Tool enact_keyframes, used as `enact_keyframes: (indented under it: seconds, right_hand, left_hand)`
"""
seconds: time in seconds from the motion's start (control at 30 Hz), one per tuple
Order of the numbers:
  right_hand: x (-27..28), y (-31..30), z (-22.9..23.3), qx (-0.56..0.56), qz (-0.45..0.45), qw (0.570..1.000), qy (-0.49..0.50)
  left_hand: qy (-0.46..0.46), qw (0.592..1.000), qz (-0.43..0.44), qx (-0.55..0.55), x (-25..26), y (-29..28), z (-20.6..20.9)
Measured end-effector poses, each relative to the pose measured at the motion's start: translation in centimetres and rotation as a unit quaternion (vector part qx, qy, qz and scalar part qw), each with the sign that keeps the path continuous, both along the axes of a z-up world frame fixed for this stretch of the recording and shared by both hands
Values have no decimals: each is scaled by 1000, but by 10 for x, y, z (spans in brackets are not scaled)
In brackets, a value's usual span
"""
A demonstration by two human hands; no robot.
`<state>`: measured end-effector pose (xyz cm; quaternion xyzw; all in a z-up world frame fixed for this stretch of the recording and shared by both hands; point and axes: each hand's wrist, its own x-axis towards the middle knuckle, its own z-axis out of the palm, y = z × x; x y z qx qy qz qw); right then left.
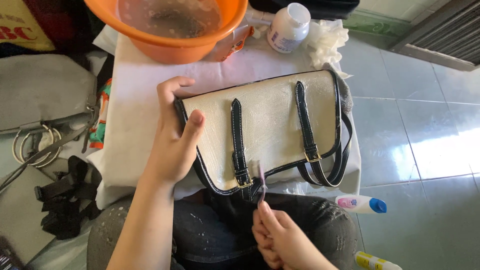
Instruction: Cleaning a leather bag by scrubbing it with a toothbrush and cleaning solution and then wiping it clean with a cloth.
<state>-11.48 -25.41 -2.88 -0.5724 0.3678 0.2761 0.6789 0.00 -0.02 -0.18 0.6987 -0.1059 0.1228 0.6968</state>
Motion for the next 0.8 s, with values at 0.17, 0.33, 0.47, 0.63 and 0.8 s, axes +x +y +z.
enact_keyframes:
  seconds: [0.17,0.33,0.47,0.63,0.8]
  right_hand:
    - [5,-10,-7,-20,-55,995,-83]
    - [8,-26,-4,-31,-46,996,-77]
    - [-15,-8,-14,-31,-9,999,-13]
    - [-4,-13,-19,-25,-93,991,-90]
    - [-1,-6,-1,15,32,999,-35]
  left_hand:
    - [-5,1000,3,-5,0,1,1]
    - [-4,1000,-10,-20,-1,0,0]
    - [-2,1000,-8,-13,-1,0,1]
    - [-18,1000,-14,-1,-1,0,-1]
    - [-20,1000,6,12,0,-1,-2]
